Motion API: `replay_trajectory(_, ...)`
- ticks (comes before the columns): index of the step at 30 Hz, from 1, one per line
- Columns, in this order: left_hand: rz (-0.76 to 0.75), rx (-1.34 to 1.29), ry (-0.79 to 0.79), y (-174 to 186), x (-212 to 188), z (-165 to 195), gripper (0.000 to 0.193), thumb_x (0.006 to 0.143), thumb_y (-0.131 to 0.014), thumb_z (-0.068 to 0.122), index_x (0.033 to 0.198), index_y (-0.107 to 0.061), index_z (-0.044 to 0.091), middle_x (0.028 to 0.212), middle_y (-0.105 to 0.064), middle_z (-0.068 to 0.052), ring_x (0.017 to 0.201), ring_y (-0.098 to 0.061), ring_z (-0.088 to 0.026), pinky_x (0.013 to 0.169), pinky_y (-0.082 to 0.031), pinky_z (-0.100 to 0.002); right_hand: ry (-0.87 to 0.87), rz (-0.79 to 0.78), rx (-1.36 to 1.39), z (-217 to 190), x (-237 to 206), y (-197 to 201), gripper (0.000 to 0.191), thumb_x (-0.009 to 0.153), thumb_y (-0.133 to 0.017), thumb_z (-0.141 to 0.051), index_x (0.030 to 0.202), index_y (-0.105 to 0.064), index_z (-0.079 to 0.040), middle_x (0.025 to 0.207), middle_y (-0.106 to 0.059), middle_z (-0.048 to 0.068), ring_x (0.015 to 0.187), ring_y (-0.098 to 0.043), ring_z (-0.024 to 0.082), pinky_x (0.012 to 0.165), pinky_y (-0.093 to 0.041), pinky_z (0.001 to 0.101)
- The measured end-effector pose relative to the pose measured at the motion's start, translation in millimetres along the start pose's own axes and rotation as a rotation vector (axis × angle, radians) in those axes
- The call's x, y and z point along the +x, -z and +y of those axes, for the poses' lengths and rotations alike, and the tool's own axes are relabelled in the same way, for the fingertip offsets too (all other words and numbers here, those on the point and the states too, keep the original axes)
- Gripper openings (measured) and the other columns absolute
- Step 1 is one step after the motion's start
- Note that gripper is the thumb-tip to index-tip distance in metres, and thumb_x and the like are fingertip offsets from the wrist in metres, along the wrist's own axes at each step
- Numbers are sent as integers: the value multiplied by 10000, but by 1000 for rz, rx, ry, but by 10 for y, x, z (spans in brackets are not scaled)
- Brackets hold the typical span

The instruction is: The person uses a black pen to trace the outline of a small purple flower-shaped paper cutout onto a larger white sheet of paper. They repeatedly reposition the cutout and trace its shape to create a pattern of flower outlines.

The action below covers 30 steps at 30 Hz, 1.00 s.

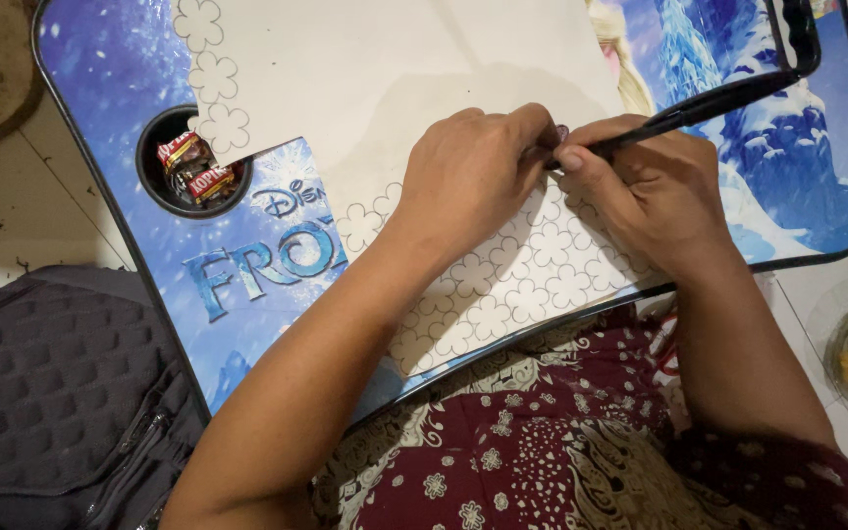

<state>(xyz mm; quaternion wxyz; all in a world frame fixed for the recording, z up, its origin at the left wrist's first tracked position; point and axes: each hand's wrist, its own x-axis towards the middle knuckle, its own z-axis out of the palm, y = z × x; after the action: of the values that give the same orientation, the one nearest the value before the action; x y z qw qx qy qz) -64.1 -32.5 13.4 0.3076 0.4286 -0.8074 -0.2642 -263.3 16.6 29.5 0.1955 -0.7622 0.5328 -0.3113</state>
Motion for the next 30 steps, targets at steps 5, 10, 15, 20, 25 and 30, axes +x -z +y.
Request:
replay_trajectory(5,0,46,-15,-24,-5,-11,147,908,-705,263,935,-709,119,673,-721,-56,655,-676,-278,605,-493,-440,-25,13,56,79,-21,10,97,1130,-712,-120,1148,-731,-26,896,-736,44,772,-690,79,671,-545,228)
replay_trajectory(10,-28,348,-127,-87,-76,13,128,970,-681,245,999,-661,121,659,-676,-38,645,-634,-219,574,-451,-394,13,29,-73,218,-23,18,87,1129,-722,-100,1147,-761,-24,901,-743,76,738,-651,109,634,-502,245)
replay_trajectory(15,-72,738,-233,-231,-324,252,341,887,-654,175,1202,-611,52,727,-642,-9,733,-615,-170,643,-438,-315,29,99,135,226,30,10,120,1186,-694,-105,1129,-744,-13,926,-744,76,761,-682,92,641,-535,205)
replay_trajectory(20,-78,924,-258,-254,-426,347,468,871,-614,189,1303,-590,10,748,-615,22,764,-592,-146,691,-408,-289,66,46,82,52,79,-34,104,1150,-706,-82,1126,-734,16,979,-757,100,821,-718,125,687,-560,223)
replay_trajectory(25,-75,988,-297,-209,-452,339,451,859,-604,197,1279,-595,35,700,-570,27,746,-564,-140,675,-387,-292,55,21,73,-81,165,-80,91,1132,-701,-73,1140,-740,9,937,-753,98,800,-734,129,714,-574,254)
replay_trajectory(30,-126,963,-290,-215,-442,341,303,886,-617,185,1168,-609,74,718,-561,27,762,-561,-147,679,-380,-302,62,11,20,-109,187,-98,94,1115,-714,-78,1119,-742,12,939,-750,90,815,-728,140,688,-559,252)
